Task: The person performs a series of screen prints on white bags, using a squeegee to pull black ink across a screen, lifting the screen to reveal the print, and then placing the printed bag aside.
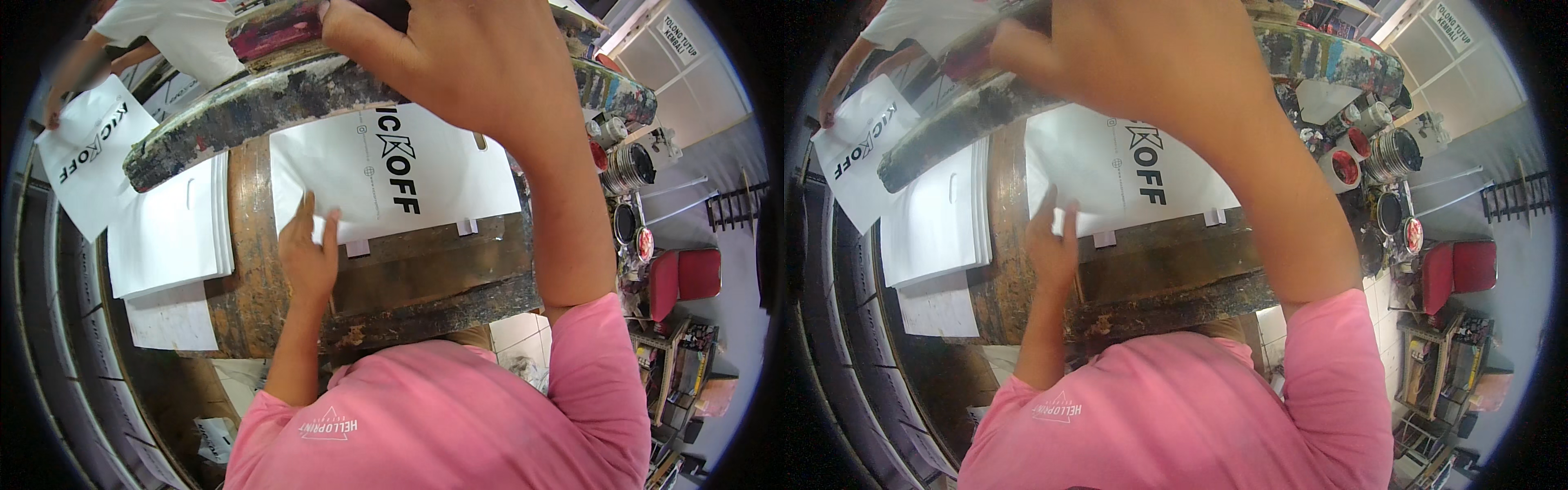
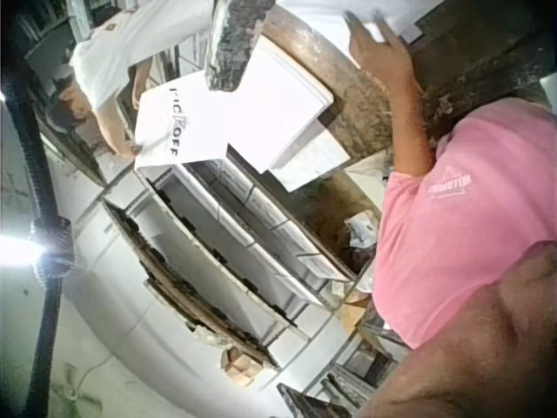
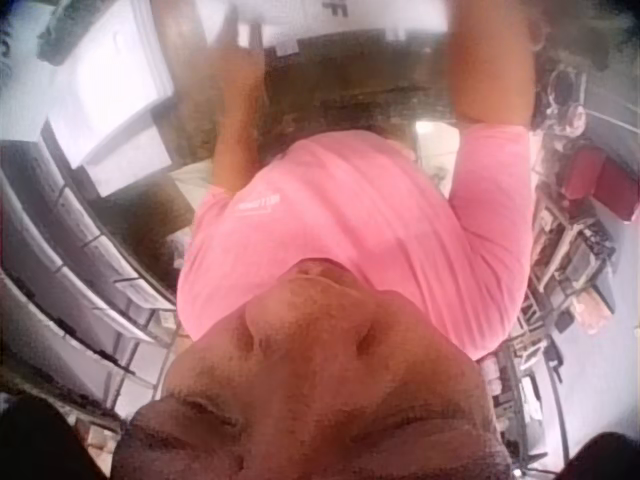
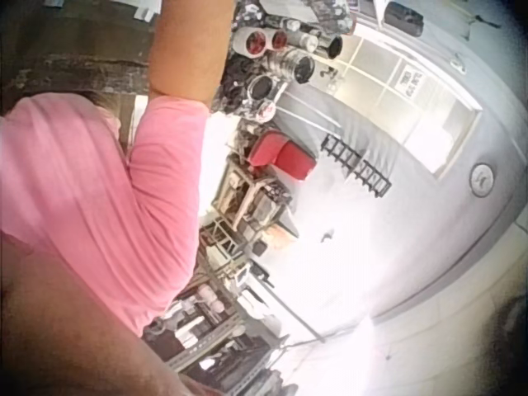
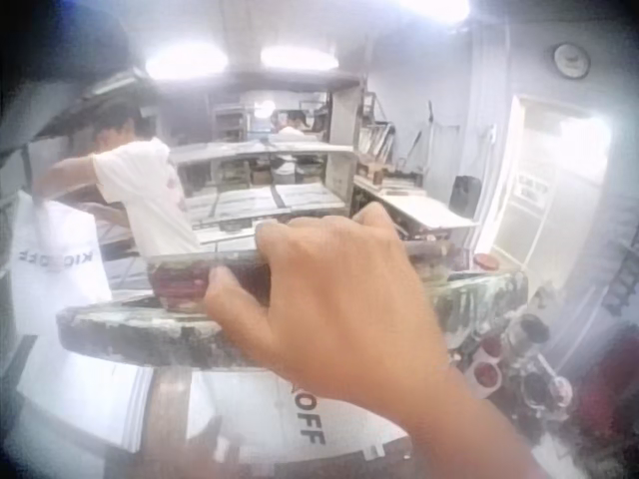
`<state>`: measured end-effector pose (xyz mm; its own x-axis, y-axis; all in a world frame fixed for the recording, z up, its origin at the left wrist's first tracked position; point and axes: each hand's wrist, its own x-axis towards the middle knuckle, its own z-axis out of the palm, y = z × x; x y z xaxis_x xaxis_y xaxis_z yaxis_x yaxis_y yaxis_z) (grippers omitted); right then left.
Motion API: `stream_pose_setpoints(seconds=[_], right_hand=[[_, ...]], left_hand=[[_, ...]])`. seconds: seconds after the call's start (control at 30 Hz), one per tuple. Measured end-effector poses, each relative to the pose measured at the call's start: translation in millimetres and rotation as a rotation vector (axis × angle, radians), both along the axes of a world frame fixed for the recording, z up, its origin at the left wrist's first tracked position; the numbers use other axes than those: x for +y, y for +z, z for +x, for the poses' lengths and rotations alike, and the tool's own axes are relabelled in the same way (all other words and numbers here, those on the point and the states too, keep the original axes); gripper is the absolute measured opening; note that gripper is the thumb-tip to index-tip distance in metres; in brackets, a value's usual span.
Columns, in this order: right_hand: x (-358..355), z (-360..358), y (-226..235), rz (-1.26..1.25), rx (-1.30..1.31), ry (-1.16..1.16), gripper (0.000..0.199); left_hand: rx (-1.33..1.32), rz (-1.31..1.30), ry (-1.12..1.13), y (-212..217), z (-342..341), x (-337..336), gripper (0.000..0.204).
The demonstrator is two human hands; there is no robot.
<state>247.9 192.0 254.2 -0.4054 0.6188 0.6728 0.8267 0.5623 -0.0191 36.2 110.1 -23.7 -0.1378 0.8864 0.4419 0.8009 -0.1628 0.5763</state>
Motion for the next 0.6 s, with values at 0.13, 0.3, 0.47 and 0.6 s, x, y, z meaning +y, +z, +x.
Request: stream_pose_setpoints(seconds=[0.13, 0.3, 0.47, 0.6], right_hand=[[14.3, -3.1, 11.2, -0.075, -0.038, -0.046, 0.053], [11.9, -0.9, 9.4, -0.025, 0.037, 0.059, 0.051], [19.6, 1.0, -4.5, 0.085, 0.019, 0.004, 0.045], [14.8, 1.4, -6.7, 0.072, 0.056, 0.001, 0.042]], left_hand=[[-0.311, 0.147, 0.098, 60.1, 16.0, 41.2, 0.04], [-0.631, 0.11, 0.193, 42.4, -35.2, 16.7, 0.046], [-0.625, 0.082, 0.248, 68.2, -166.3, 5.7, 0.057], [-0.596, 0.057, 0.317, 73.8, -286.2, 7.2, 0.063]])
